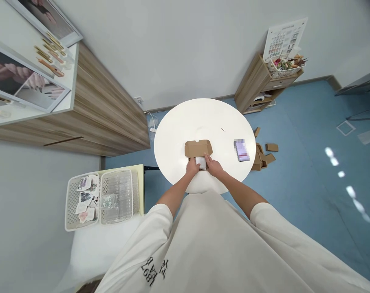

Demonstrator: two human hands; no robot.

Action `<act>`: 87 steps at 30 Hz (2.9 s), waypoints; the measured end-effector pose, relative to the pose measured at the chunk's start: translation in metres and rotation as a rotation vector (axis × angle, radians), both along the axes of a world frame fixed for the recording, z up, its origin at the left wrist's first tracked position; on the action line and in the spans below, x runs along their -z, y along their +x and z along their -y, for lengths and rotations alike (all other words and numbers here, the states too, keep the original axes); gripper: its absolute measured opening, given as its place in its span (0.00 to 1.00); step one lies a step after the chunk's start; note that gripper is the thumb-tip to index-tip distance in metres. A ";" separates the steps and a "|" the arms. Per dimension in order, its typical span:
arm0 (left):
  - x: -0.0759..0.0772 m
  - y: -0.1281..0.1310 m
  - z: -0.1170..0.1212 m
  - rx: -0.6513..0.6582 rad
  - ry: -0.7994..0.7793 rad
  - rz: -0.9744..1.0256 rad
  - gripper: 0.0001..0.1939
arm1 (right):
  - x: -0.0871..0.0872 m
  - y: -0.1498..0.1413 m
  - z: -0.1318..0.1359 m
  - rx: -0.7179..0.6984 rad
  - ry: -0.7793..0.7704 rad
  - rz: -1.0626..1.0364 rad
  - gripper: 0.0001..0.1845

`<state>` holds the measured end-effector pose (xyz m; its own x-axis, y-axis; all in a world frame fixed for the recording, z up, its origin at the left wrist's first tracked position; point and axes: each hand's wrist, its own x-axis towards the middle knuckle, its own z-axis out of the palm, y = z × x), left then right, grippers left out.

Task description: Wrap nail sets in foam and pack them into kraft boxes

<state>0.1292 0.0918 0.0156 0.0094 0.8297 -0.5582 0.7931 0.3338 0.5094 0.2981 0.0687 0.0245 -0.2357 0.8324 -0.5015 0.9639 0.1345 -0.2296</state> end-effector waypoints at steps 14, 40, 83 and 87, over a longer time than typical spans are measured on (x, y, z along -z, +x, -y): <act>-0.011 -0.039 -0.014 -0.238 0.177 -0.047 0.19 | 0.000 0.003 -0.001 -0.046 -0.022 0.021 0.55; -0.005 -0.053 -0.048 -0.461 -0.043 0.565 0.12 | -0.008 0.015 -0.042 0.856 -0.024 -0.778 0.26; 0.018 -0.074 0.047 0.249 0.204 0.063 0.25 | -0.002 0.012 0.039 0.391 -0.052 -0.331 0.25; 0.006 -0.073 0.046 0.209 0.196 0.094 0.31 | -0.012 0.010 0.037 0.427 -0.027 -0.385 0.27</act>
<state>0.0560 0.0463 0.0094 0.2355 0.8961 -0.3762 0.7804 0.0563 0.6227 0.3083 0.0314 0.0367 -0.0518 0.8818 -0.4687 0.7775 -0.2589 -0.5731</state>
